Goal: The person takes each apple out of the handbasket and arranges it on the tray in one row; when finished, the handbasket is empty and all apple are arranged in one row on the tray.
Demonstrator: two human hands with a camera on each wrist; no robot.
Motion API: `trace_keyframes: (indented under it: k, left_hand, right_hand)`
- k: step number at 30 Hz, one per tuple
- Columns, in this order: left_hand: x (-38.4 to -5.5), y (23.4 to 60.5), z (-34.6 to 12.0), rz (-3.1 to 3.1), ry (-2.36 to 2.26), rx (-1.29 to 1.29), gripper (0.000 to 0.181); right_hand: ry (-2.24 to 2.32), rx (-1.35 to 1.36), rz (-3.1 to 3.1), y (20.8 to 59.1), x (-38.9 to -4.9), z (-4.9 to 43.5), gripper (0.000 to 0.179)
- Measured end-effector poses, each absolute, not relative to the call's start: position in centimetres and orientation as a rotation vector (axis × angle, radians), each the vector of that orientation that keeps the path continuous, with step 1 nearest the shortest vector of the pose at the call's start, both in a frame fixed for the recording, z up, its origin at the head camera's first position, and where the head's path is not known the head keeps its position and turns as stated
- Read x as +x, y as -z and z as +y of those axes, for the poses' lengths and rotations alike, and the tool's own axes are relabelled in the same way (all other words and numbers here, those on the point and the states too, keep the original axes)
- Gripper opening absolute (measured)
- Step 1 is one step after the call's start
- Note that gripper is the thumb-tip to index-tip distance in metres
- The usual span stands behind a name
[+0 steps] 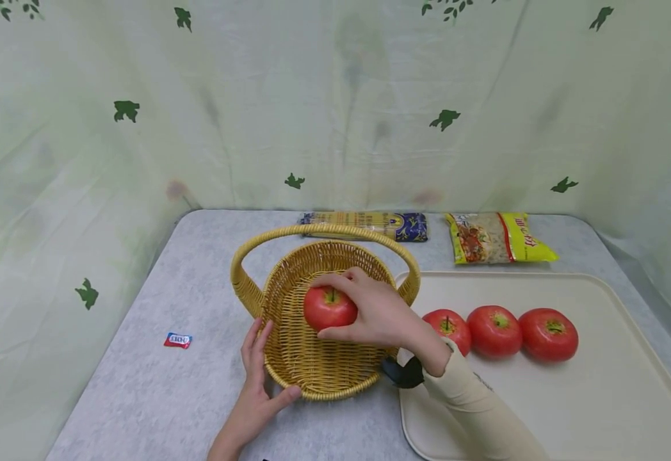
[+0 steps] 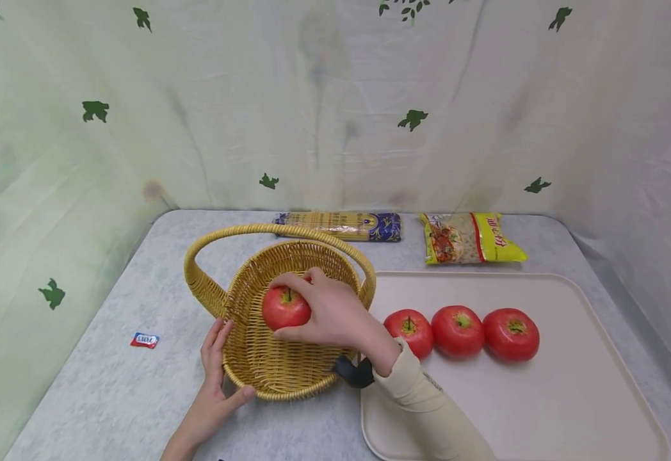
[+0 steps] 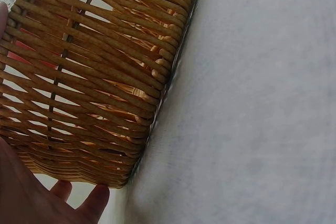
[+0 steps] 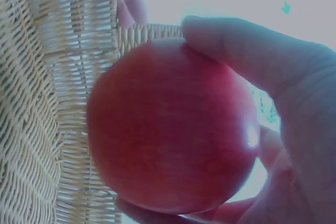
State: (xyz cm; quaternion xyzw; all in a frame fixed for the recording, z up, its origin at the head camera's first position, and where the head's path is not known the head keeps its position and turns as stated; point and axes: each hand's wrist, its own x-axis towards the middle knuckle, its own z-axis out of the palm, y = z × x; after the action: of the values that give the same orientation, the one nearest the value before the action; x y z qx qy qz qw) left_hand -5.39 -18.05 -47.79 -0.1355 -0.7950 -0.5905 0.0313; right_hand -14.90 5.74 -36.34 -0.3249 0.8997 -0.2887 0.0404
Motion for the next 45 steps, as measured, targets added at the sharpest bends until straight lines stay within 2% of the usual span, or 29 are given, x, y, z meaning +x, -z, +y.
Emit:
trace_keyframes:
  k: [14, 33, 37, 41, 45]
  left_hand:
    - [-5.4, 47.9, -18.0, -2.45, 1.825, -0.399, 0.105]
    - [-5.3, 48.1, -18.1, -2.461, 1.805, -0.398, 0.104]
    - [-5.3, 48.0, -18.1, -2.459, 1.81, -0.397, 0.105]
    - [-5.3, 48.0, -18.1, -2.456, 1.813, -0.405, 0.105]
    - [-5.3, 47.9, -18.1, -2.453, 1.815, -0.415, 0.105]
  right_hand:
    - [1.228, -1.105, 2.818, 35.8, -11.9, 8.2, 0.065]
    - [1.802, -1.17, 2.693, 37.5, -9.4, 11.1, 0.071]
    - [1.892, -1.15, 2.715, 36.9, -8.5, 11.5, 0.071]
    - [1.946, -1.116, 2.781, 35.9, -7.6, 11.8, 0.064]
    - [2.01, -1.09, 2.837, 36.0, -7.4, 12.5, 0.068]
